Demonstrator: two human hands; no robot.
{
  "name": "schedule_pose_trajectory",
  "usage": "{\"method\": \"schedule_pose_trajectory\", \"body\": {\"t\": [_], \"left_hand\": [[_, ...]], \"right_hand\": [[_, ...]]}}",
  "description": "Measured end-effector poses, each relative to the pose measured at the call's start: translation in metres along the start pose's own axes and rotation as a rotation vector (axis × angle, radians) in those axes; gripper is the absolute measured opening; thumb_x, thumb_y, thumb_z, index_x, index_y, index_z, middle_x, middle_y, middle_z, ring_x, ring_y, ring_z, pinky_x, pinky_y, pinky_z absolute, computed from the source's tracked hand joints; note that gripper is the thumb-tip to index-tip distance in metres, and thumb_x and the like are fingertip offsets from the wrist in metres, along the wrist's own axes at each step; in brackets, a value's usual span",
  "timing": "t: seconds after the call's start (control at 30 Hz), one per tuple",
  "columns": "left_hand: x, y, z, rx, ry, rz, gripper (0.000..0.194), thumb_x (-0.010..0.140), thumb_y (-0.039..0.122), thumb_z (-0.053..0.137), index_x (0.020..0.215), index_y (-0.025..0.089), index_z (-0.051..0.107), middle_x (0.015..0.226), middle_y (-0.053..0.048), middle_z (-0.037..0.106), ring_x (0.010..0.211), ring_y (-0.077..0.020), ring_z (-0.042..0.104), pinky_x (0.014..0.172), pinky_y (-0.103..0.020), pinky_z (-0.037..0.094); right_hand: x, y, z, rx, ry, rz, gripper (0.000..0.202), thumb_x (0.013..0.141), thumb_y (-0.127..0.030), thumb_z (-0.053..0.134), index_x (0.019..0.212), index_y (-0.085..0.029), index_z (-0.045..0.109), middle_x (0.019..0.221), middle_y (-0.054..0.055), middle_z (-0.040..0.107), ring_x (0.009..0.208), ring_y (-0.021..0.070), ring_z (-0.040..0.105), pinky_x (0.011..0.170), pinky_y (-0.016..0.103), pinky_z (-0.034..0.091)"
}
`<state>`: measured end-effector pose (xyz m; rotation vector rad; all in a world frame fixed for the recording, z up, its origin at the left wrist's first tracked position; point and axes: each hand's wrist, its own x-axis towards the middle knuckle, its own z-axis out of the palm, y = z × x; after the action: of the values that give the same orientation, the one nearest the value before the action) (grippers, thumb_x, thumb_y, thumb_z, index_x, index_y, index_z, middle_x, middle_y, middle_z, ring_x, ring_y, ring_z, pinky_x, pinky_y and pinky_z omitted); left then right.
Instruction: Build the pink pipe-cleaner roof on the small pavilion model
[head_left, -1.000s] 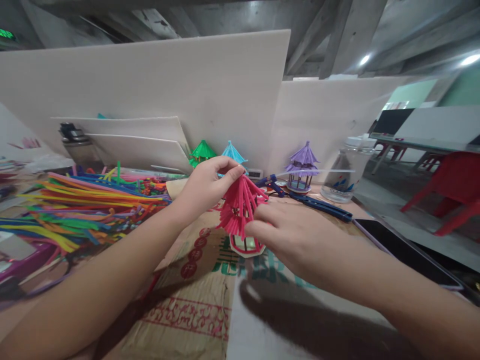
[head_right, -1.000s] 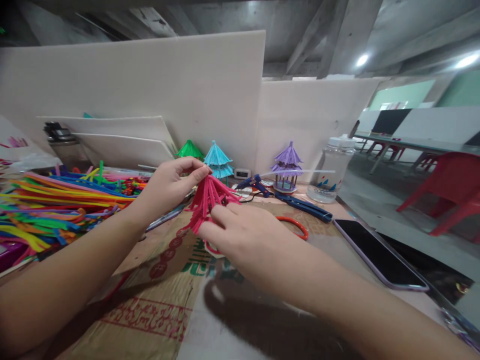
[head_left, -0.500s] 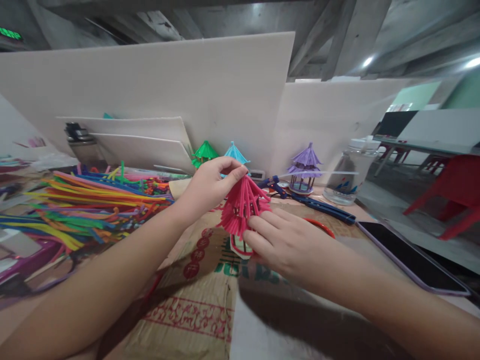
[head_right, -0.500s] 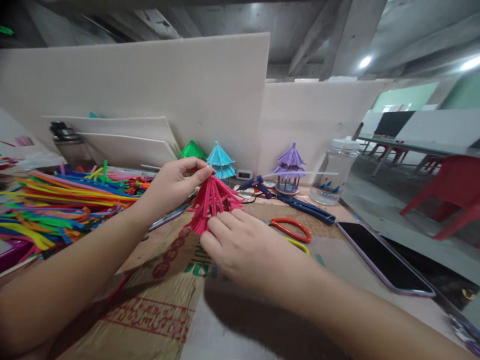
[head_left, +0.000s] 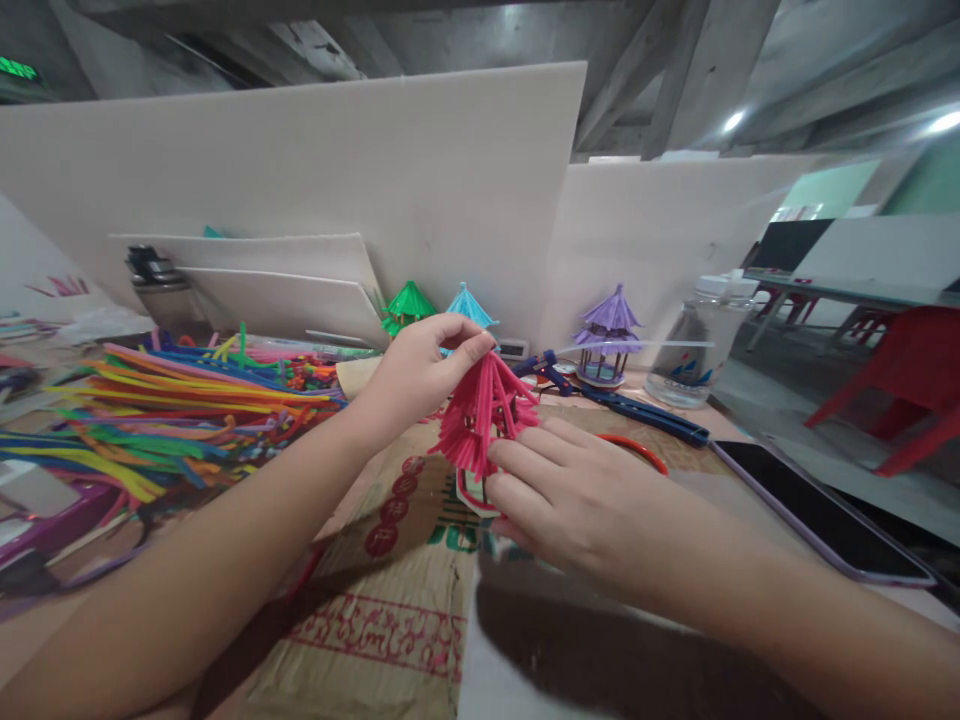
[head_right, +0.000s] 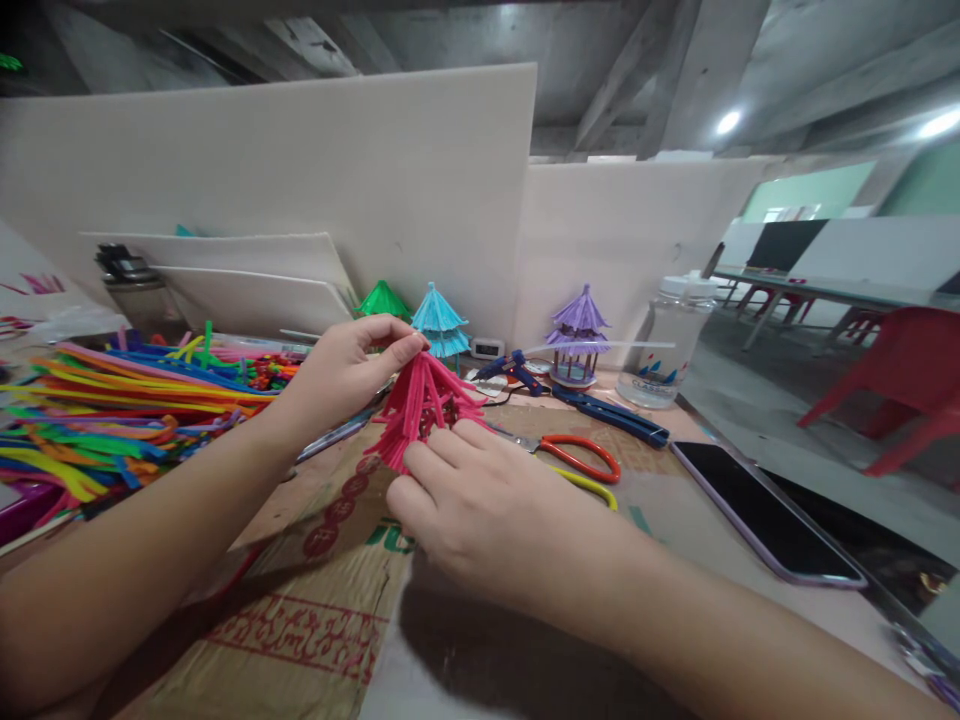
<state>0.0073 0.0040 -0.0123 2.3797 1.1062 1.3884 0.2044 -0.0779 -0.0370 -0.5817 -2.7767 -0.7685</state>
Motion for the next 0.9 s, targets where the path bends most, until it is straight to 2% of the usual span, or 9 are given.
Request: {"method": "schedule_pose_trajectory", "body": {"t": [0.17,0.27,0.33,0.47,0.53,0.73,0.9], "left_hand": [[0.000,0.001,-0.001,0.000,-0.001,0.007,0.031,0.095,0.040,0.052,0.083,0.016,0.068,0.083,-0.003,0.071,0.079,-0.0173,0.063,0.073,-0.026,0.045],[-0.001,0.001,-0.001,0.008,-0.004,0.008,0.032,0.096,0.040,0.052,0.083,0.016,0.067,0.083,-0.003,0.071,0.080,-0.0177,0.063,0.074,-0.027,0.046],[-0.001,0.001,-0.001,0.015,-0.009,0.012,0.032,0.096,0.041,0.051,0.083,0.016,0.067,0.084,-0.004,0.071,0.081,-0.0180,0.063,0.075,-0.027,0.046],[-0.001,0.002,-0.001,0.017,-0.016,0.015,0.032,0.096,0.041,0.051,0.083,0.016,0.067,0.084,-0.003,0.071,0.081,-0.0182,0.063,0.076,-0.027,0.046],[-0.001,0.002,-0.001,0.006,-0.019,0.017,0.031,0.096,0.040,0.052,0.083,0.016,0.067,0.083,-0.003,0.071,0.080,-0.0177,0.063,0.076,-0.027,0.045],[-0.002,0.004,-0.001,-0.010,-0.014,0.021,0.029,0.096,0.037,0.053,0.083,0.016,0.067,0.081,-0.003,0.070,0.078,-0.0168,0.062,0.074,-0.026,0.044],[-0.002,0.004,-0.001,0.012,-0.016,0.024,0.028,0.096,0.037,0.053,0.084,0.016,0.068,0.084,-0.002,0.071,0.079,-0.0168,0.062,0.078,-0.027,0.046]], "right_hand": [[0.001,0.002,0.007,0.025,-0.012,0.008,0.009,0.098,-0.021,0.054,0.095,-0.017,0.061,0.097,0.007,0.063,0.090,0.0233,0.055,0.085,0.040,0.043],[0.001,0.005,0.009,0.109,0.013,0.017,0.019,0.096,-0.035,0.061,0.096,-0.016,0.062,0.099,0.008,0.064,0.094,0.0240,0.055,0.086,0.041,0.043],[0.001,0.009,0.007,0.188,0.067,0.026,0.025,0.097,-0.040,0.058,0.095,-0.016,0.064,0.097,0.009,0.065,0.092,0.0227,0.055,0.084,0.039,0.044],[0.001,0.020,0.005,0.178,0.270,0.091,0.026,0.101,-0.019,0.045,0.093,-0.015,0.070,0.087,0.009,0.064,0.081,0.0195,0.052,0.074,0.034,0.042],[0.001,0.025,0.006,0.123,0.313,0.132,0.026,0.100,-0.015,0.046,0.095,-0.014,0.072,0.082,0.008,0.063,0.078,0.0197,0.050,0.070,0.033,0.040],[0.002,0.030,0.016,0.050,0.332,0.134,0.029,0.101,-0.017,0.047,0.112,-0.010,0.072,0.084,0.009,0.065,0.077,0.0207,0.049,0.069,0.034,0.040],[0.001,0.031,0.021,0.027,0.294,0.157,0.028,0.100,-0.014,0.048,0.116,-0.010,0.071,0.089,0.010,0.066,0.081,0.0218,0.051,0.073,0.035,0.040]]}}
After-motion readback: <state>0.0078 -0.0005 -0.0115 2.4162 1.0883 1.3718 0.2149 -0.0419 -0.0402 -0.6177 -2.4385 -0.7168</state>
